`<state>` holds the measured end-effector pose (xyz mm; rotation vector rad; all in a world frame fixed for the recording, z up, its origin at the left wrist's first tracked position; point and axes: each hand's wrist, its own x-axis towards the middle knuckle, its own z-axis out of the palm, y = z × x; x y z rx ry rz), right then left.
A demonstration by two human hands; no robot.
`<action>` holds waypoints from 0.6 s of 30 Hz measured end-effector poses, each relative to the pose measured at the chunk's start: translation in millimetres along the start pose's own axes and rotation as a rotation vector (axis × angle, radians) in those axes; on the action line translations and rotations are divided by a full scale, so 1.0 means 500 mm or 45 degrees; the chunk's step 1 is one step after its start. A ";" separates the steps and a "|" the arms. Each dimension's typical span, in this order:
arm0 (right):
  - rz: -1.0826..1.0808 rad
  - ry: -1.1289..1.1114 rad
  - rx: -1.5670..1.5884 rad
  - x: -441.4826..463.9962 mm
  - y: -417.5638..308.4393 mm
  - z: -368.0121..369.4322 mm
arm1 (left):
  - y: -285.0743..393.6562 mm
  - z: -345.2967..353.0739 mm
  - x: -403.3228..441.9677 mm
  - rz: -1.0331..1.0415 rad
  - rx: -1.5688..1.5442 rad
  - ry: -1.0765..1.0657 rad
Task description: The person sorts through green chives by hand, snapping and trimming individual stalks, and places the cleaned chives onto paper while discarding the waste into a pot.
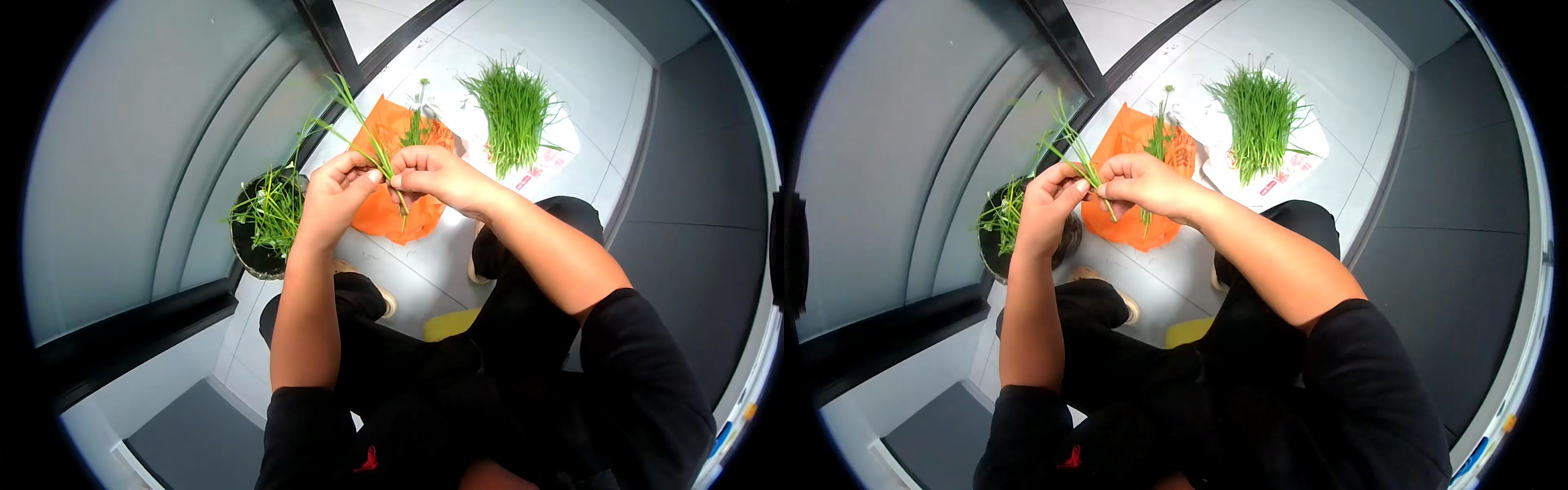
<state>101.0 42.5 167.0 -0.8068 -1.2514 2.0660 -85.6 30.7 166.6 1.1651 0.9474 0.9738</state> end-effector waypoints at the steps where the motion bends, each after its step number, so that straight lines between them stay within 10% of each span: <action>1: 0.004 -0.002 0.001 -0.003 -0.003 0.000 | -0.002 -0.002 0.000 0.008 0.045 -0.047; 18: 0.008 -0.169 0.534 0.004 0.012 -0.018 | 0.004 -0.013 -0.004 0.066 0.153 0.239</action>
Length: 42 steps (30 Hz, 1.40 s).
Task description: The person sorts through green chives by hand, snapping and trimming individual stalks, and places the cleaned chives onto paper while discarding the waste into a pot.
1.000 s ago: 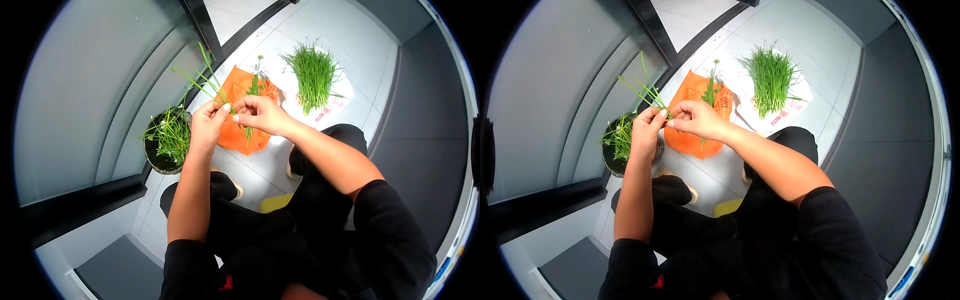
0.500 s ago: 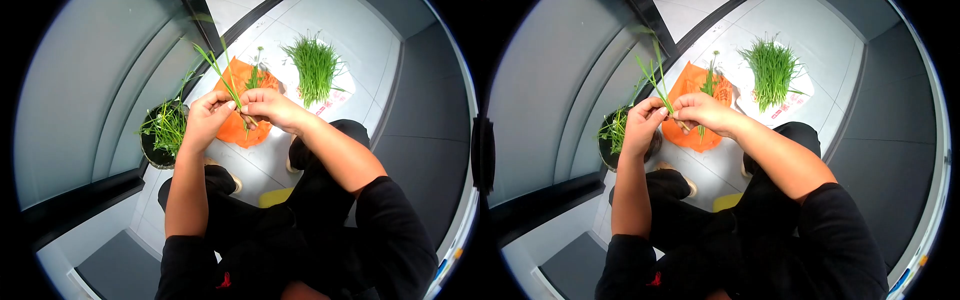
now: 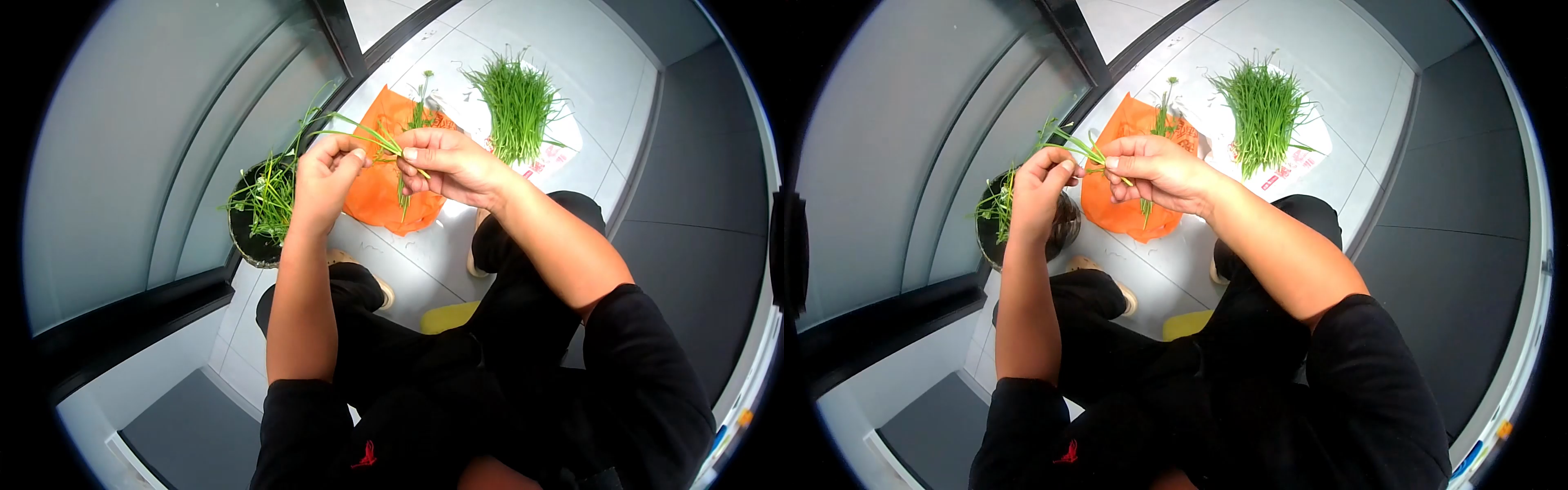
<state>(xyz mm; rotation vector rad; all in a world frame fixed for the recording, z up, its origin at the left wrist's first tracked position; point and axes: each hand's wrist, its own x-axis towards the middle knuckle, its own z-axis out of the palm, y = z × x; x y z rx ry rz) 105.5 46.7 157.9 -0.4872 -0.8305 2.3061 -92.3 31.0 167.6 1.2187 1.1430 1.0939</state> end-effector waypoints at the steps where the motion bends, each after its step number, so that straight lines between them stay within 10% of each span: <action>1: 0.001 0.000 0.000 0.000 0.001 0.001 | -0.001 0.008 0.000 -0.024 -0.010 -0.052; 42: -0.350 0.326 -0.592 -0.001 0.000 0.017 | -0.004 0.053 -0.017 -0.095 -0.193 -0.155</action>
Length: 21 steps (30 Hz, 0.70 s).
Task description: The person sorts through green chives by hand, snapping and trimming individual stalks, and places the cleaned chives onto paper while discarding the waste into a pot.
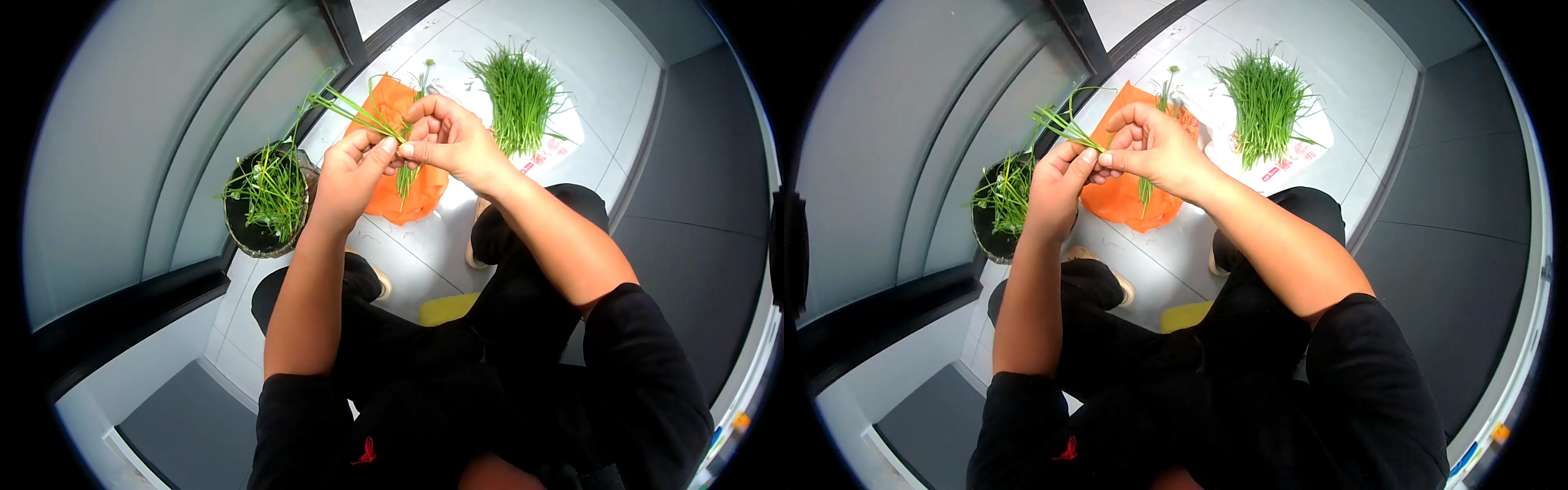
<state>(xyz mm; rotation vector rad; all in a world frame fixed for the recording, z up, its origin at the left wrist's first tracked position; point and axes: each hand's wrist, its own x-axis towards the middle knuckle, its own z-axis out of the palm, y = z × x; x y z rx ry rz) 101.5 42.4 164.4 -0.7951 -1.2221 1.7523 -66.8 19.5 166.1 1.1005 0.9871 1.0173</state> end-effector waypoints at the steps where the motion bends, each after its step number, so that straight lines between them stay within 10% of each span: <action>1: 0.002 -0.001 0.001 -0.001 0.001 0.000 | 0.000 -0.001 0.000 0.001 -0.006 -0.014; 13: 0.127 0.006 -0.330 -0.006 -0.010 0.010 | -0.005 0.010 -0.001 0.100 0.040 0.137; 21: 0.276 0.012 0.245 -0.013 0.003 0.014 | -0.004 0.018 -0.006 0.231 0.260 0.192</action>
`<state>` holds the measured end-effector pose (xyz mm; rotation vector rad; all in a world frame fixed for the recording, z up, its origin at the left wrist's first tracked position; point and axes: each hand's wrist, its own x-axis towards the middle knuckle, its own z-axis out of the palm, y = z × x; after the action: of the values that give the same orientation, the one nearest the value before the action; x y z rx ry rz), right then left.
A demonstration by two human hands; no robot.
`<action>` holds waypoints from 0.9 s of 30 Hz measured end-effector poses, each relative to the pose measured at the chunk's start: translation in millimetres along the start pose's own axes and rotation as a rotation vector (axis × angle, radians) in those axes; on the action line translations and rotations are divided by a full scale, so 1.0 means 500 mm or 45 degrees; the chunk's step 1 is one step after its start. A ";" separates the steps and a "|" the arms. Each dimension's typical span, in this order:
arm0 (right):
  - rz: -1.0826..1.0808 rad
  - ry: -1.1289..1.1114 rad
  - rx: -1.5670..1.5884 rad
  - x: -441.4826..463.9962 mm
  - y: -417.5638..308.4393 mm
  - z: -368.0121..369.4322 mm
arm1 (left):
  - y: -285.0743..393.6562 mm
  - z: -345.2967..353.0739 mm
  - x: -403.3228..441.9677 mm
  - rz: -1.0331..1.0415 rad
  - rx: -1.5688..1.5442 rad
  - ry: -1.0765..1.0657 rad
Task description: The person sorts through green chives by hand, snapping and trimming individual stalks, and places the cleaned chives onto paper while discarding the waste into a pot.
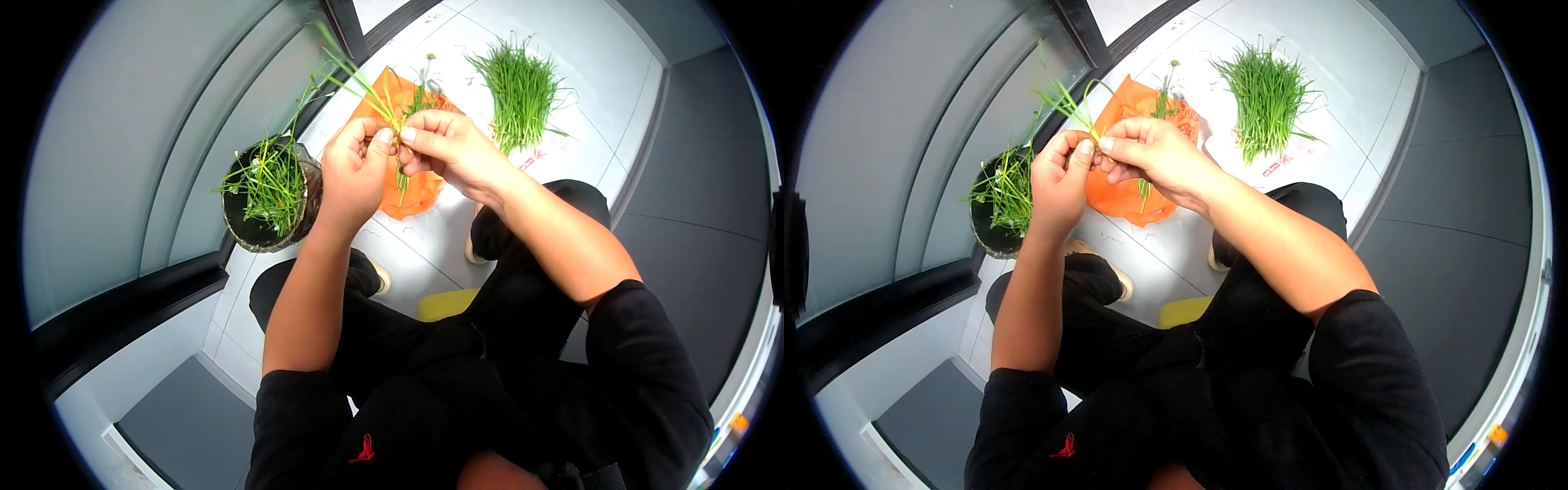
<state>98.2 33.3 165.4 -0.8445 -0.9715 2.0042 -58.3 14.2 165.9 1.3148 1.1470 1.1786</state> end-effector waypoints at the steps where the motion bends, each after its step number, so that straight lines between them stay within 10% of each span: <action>1: 0.000 0.000 0.001 0.001 0.002 0.000 | 0.000 0.002 0.000 0.022 -0.008 0.007; 17: -0.024 0.107 0.388 0.016 0.005 -0.028 | 0.015 -0.025 0.005 0.001 -0.181 -0.184; 27: -0.031 0.086 0.258 0.014 -0.008 -0.023 | 0.067 -0.313 -0.003 -0.067 0.301 -0.057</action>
<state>105.1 44.7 161.4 -0.7797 -0.7235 1.9999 -213.5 22.5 204.8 1.4711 1.3103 0.9935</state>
